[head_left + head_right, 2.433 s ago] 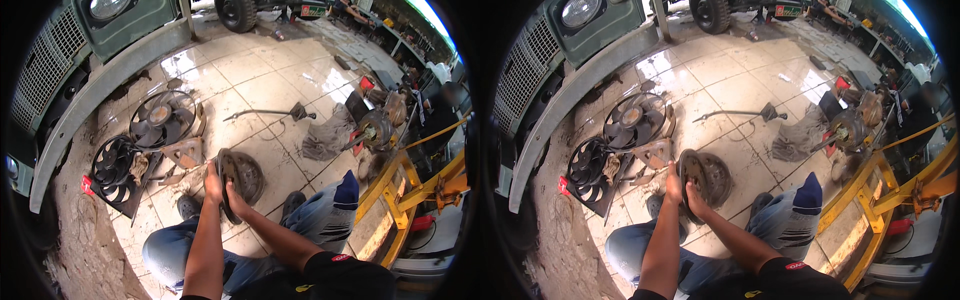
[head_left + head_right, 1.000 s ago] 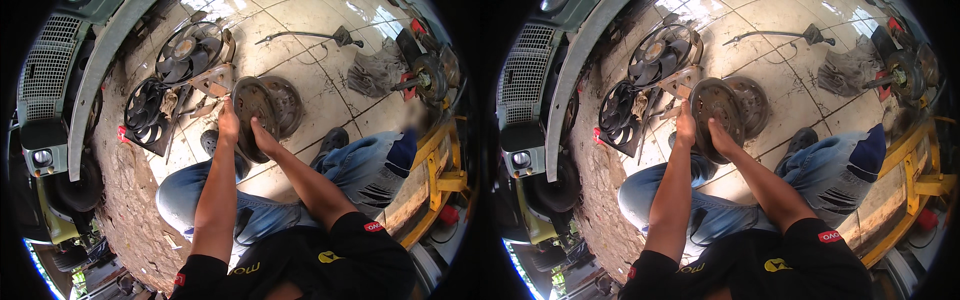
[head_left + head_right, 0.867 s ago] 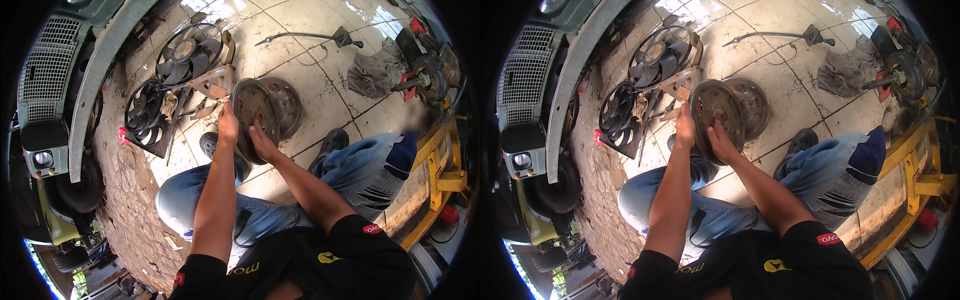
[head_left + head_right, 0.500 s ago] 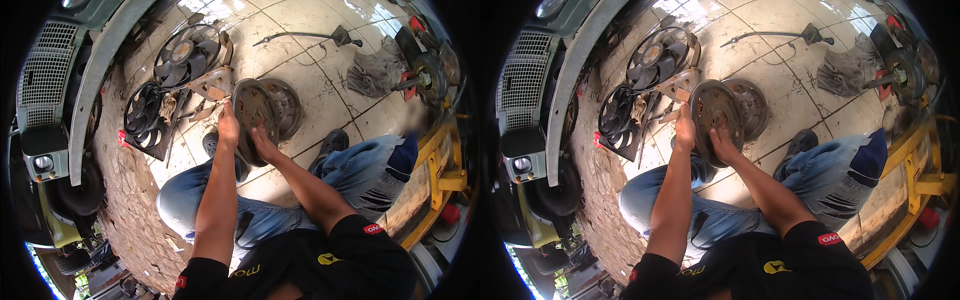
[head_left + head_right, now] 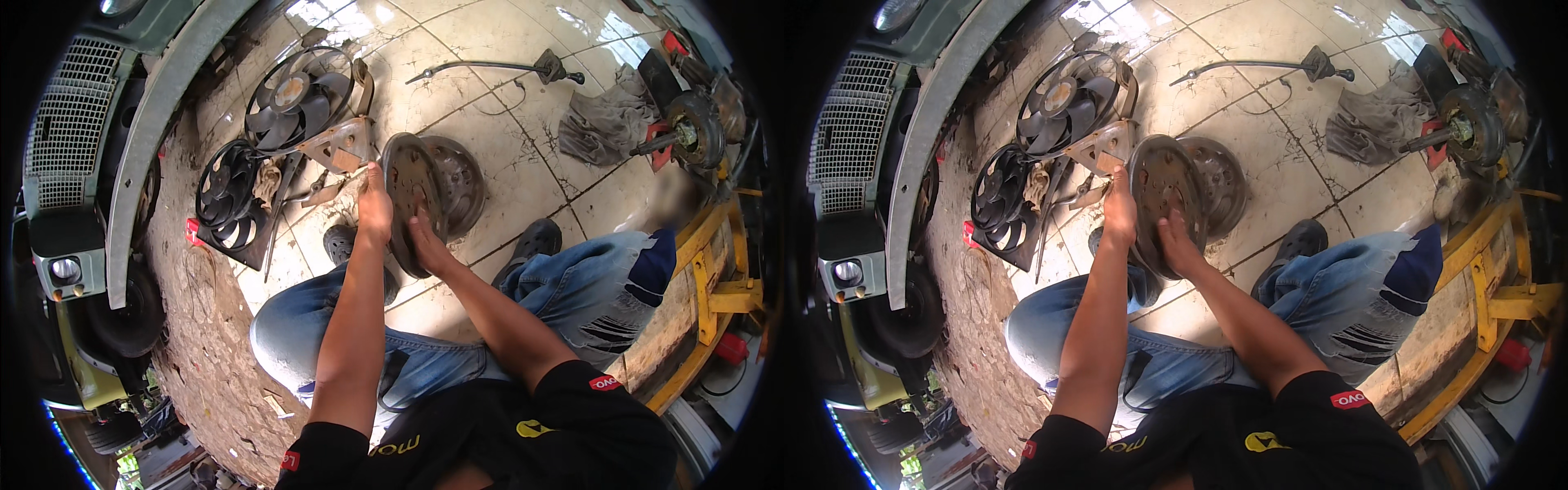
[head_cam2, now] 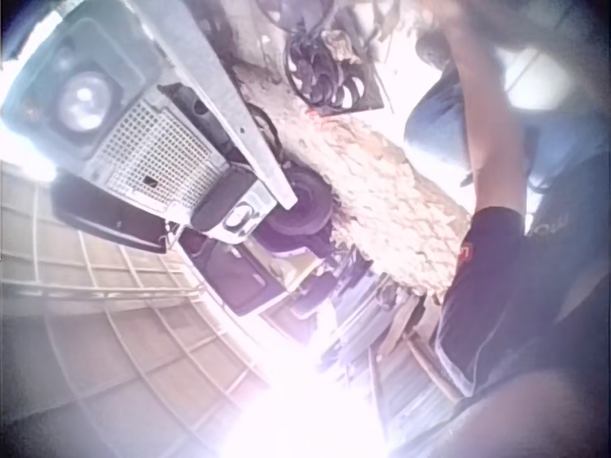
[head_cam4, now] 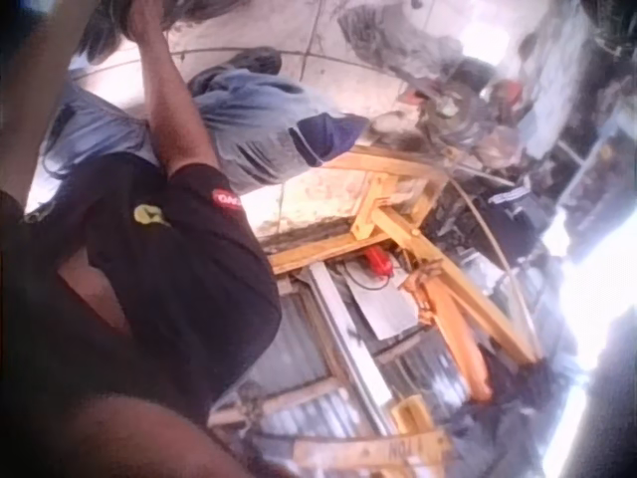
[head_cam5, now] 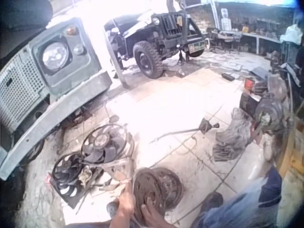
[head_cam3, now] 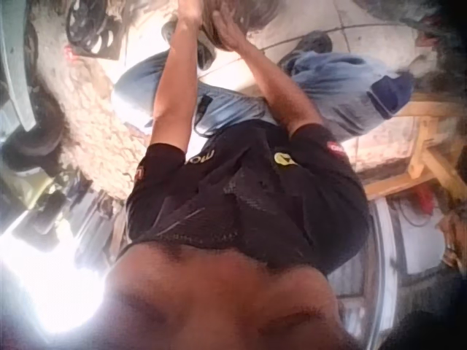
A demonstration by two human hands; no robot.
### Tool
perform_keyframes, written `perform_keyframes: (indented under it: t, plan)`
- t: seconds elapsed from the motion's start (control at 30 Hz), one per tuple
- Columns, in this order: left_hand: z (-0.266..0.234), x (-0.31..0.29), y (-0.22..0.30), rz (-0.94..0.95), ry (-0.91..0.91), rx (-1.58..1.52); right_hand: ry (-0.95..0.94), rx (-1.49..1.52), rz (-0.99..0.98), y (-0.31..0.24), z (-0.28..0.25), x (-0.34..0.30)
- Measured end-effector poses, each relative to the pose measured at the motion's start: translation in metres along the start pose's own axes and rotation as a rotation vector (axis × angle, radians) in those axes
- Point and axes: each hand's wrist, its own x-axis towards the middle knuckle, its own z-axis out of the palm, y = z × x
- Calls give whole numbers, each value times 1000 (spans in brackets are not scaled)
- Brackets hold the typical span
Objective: The person sits on the floor and scrubs a metal brake drum with a wire brush. They rotate the drum to clean different sections of the inner and outer surfaces. The person continues scrubbing until the end of the clip.
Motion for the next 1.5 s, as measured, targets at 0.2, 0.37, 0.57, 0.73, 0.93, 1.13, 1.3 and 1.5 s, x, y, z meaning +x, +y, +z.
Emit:
perform_keyframes:
  t: [0.2, 0.37, 0.57, 0.73, 0.93, 1.13, 1.3, 1.5]
  plan:
    - [-1, -10, 8, -39, -37, -39, -24, 120, -96, -33, 3, -12]
    - [-1, 5, -3, -9, -4, -7, -64, 92, 29, -8, -5, 0]
    - [1, 7, -3, -22, -72, -124, -77, 173, 3, -3, -10, 2]
    - [-5, 4, -3, 7, -82, -148, -82, 288, -31, -47, -5, -10]
    - [7, -1, 3, -1, -21, -104, 10, 31, 119, 10, -10, 7]
    - [-1, 0, 0, -18, 1, -77, 52, 3, -156, -17, 1, -11]
    - [-8, -2, -7, -100, 42, -18, -91, 97, 64, -34, -6, -18]
    - [2, 14, -8, -34, 43, -17, 20, -112, 54, -4, -12, -4]
